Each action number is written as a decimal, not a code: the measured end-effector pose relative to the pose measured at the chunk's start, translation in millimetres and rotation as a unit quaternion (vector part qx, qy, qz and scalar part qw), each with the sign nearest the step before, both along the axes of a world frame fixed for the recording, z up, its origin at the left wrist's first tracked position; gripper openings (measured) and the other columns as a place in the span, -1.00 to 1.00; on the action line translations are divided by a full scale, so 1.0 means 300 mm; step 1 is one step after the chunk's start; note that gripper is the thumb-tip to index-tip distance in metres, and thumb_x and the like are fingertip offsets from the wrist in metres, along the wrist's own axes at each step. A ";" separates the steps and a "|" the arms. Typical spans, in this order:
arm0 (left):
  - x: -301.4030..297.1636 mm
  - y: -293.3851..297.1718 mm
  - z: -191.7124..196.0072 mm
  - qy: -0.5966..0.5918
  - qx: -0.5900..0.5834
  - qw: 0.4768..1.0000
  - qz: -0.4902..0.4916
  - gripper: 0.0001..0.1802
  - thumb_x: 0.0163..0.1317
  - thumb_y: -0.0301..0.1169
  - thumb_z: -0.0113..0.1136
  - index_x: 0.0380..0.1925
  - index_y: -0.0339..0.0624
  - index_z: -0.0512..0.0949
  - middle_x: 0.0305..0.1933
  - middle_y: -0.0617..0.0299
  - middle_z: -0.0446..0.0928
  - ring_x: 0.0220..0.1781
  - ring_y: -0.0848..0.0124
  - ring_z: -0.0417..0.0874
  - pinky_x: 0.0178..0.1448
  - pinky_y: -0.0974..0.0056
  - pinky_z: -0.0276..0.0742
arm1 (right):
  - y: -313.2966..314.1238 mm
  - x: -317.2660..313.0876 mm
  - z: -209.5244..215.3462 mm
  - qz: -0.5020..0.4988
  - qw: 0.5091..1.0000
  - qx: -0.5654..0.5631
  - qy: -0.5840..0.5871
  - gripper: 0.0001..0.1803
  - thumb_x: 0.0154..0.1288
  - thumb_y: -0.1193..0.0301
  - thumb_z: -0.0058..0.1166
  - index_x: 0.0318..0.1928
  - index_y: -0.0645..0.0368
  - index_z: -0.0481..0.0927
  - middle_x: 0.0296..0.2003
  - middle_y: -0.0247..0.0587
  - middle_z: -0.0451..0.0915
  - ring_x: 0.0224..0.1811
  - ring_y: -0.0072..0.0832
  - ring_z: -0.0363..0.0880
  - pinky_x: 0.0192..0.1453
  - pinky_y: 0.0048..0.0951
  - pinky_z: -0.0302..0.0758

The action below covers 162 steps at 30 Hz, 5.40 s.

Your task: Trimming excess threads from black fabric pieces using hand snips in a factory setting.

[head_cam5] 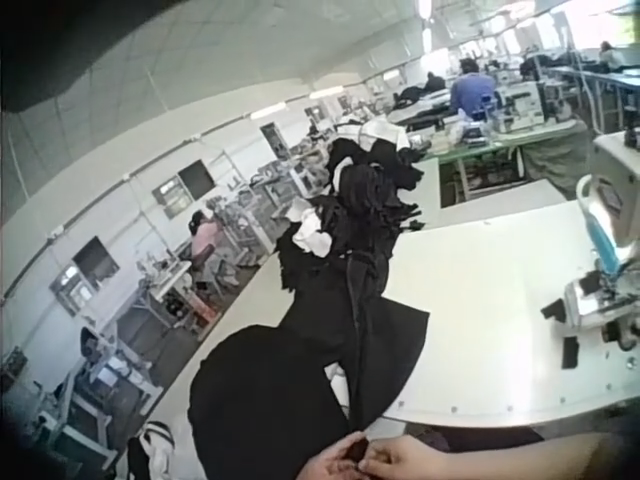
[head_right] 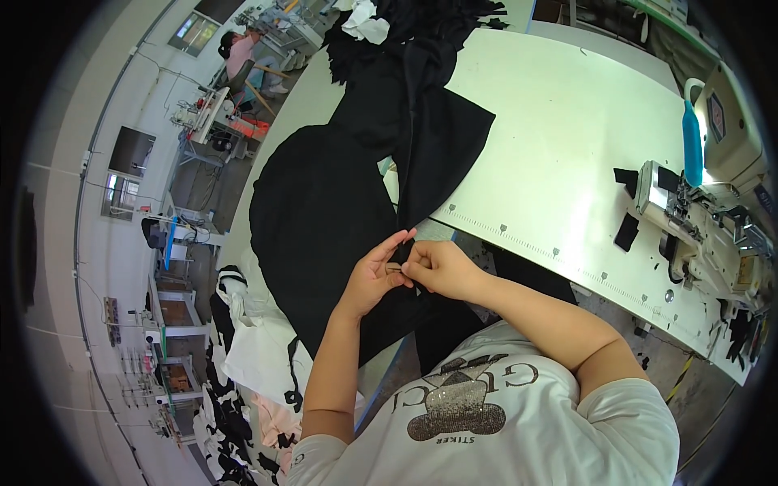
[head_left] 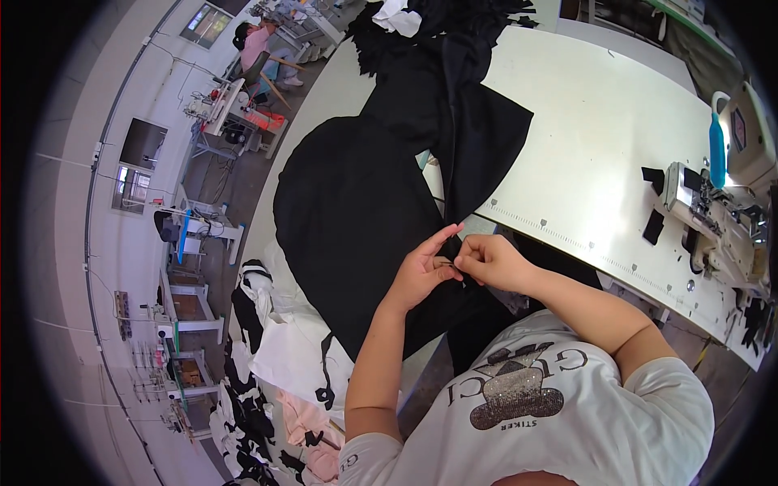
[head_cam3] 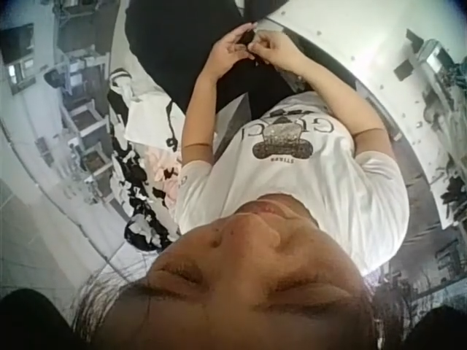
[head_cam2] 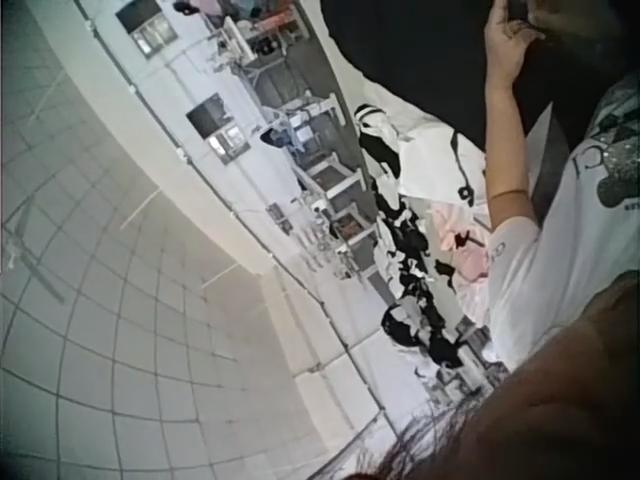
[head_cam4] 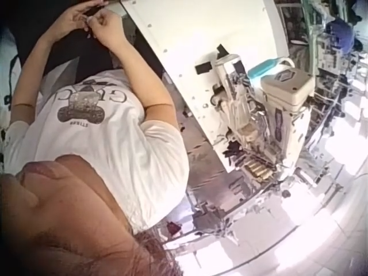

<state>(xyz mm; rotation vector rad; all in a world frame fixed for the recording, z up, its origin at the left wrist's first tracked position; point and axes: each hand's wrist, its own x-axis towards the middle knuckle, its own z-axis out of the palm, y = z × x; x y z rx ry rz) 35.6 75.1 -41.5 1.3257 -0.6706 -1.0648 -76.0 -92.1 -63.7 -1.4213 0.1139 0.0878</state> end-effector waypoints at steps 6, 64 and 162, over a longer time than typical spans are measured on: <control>-0.068 -0.012 0.011 -0.277 0.039 0.939 0.198 -0.84 0.27 -0.58 0.18 -0.16 -0.31 0.65 -0.22 0.20 0.64 -0.26 0.51 0.66 -0.19 0.40 0.57 | -0.155 0.055 0.123 -0.083 0.977 -0.126 -0.153 -0.80 0.23 0.51 0.22 -0.13 0.26 0.61 -0.56 -0.52 0.47 -0.50 -0.78 0.30 -0.39 -0.63 0.31; 0.026 -0.437 0.222 -0.410 -0.029 0.802 0.434 -0.53 0.07 -0.37 0.39 -0.07 -0.41 0.50 -0.08 -0.17 0.58 -0.04 -0.09 0.60 0.03 0.11 0.51 | -0.311 0.222 1.300 -0.311 0.761 -0.177 -0.541 -0.96 0.22 0.54 0.14 -0.36 0.23 0.56 -0.54 -0.53 0.47 -0.52 -0.78 0.33 -0.43 -0.69 0.23; -0.039 -0.500 0.439 -0.533 -0.179 0.648 0.513 -0.50 -0.05 -0.60 0.29 -0.04 -0.18 0.43 -0.10 0.13 0.46 -0.05 0.12 0.46 0.11 0.09 0.34 | -0.297 0.122 0.834 -0.255 0.736 -0.417 -0.469 -0.79 -0.05 0.70 0.26 -0.34 0.28 0.57 -0.56 -0.32 0.56 -0.51 -0.73 0.49 -0.44 -0.68 0.35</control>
